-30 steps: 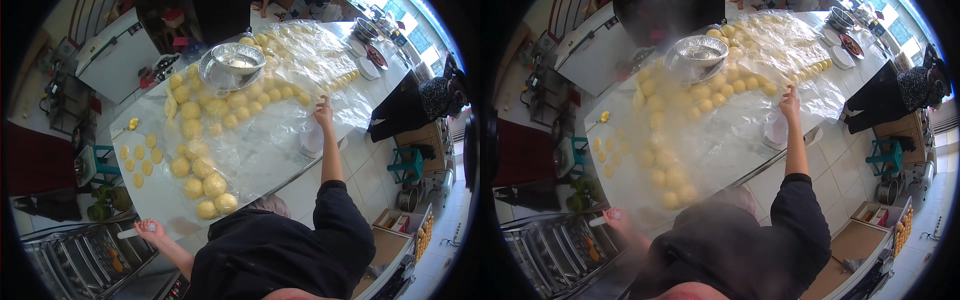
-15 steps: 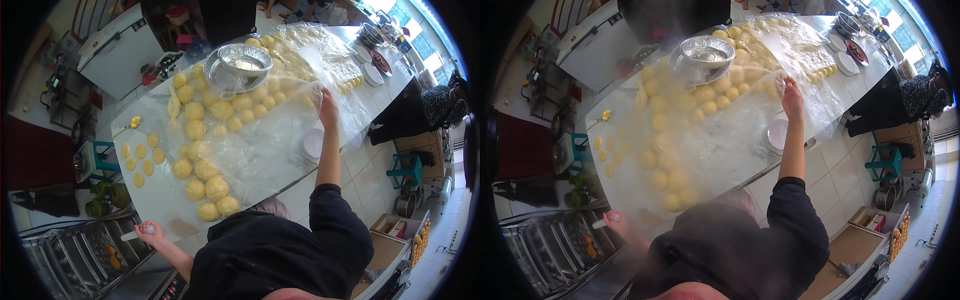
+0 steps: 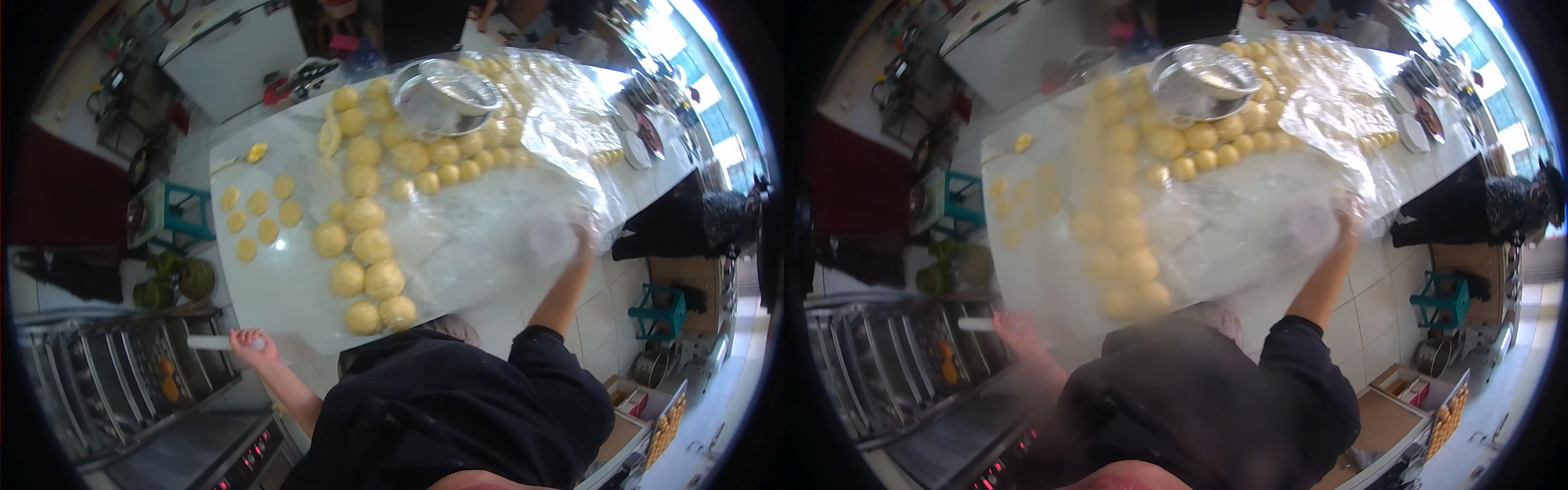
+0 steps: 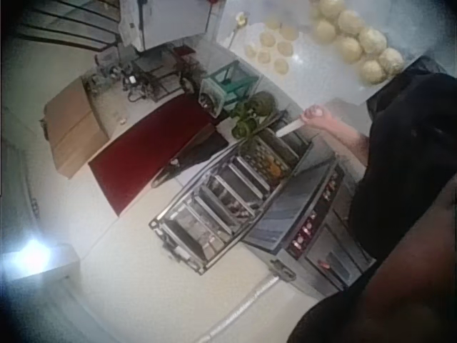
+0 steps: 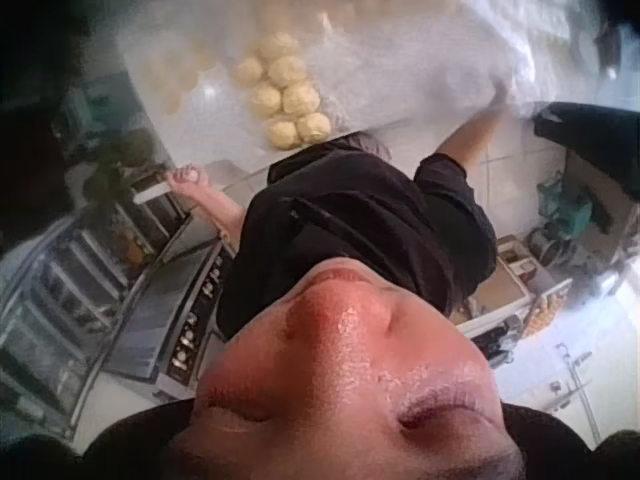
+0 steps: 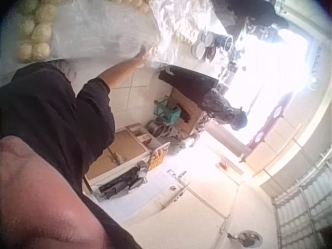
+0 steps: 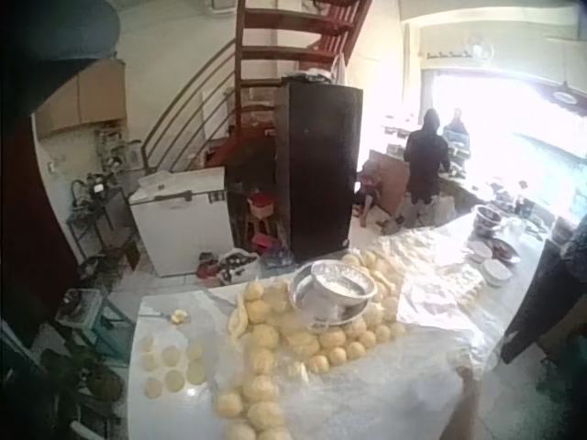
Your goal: The person places pieces of dough into a round tray and subsequently flattens and shapes portions of dough on a work surface.
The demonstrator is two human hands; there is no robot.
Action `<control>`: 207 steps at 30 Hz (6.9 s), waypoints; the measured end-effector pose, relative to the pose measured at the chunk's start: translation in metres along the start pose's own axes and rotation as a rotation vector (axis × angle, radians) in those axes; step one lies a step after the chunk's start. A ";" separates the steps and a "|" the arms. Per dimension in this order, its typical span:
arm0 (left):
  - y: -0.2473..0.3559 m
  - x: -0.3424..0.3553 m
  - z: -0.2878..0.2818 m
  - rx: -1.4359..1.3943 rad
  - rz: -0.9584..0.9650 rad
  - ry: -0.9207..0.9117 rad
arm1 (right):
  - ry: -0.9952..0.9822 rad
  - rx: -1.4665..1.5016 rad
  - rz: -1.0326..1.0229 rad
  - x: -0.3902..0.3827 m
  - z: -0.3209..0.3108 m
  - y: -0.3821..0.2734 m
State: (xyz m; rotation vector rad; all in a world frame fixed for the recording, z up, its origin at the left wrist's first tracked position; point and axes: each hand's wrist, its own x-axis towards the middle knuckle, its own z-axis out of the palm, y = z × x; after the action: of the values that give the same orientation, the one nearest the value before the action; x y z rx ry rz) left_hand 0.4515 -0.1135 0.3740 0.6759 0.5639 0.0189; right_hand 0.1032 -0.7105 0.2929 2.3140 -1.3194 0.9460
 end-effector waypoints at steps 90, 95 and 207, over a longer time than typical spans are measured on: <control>0.154 0.119 -0.085 1.592 1.341 -0.426 | -0.781 0.781 -0.536 -0.010 -0.046 -0.641; 0.138 0.121 -0.059 1.571 1.396 -0.489 | -0.966 0.725 -0.518 -0.010 -0.048 -0.631; 0.058 0.052 -0.073 1.646 1.029 -1.169 | -0.925 1.019 -0.521 -0.168 -0.223 -0.469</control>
State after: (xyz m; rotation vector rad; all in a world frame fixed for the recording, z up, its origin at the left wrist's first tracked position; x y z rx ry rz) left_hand 0.4683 -0.0146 0.3372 2.2665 -1.1608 0.1161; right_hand 0.3551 -0.2320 0.3662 3.8881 -0.2624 0.3410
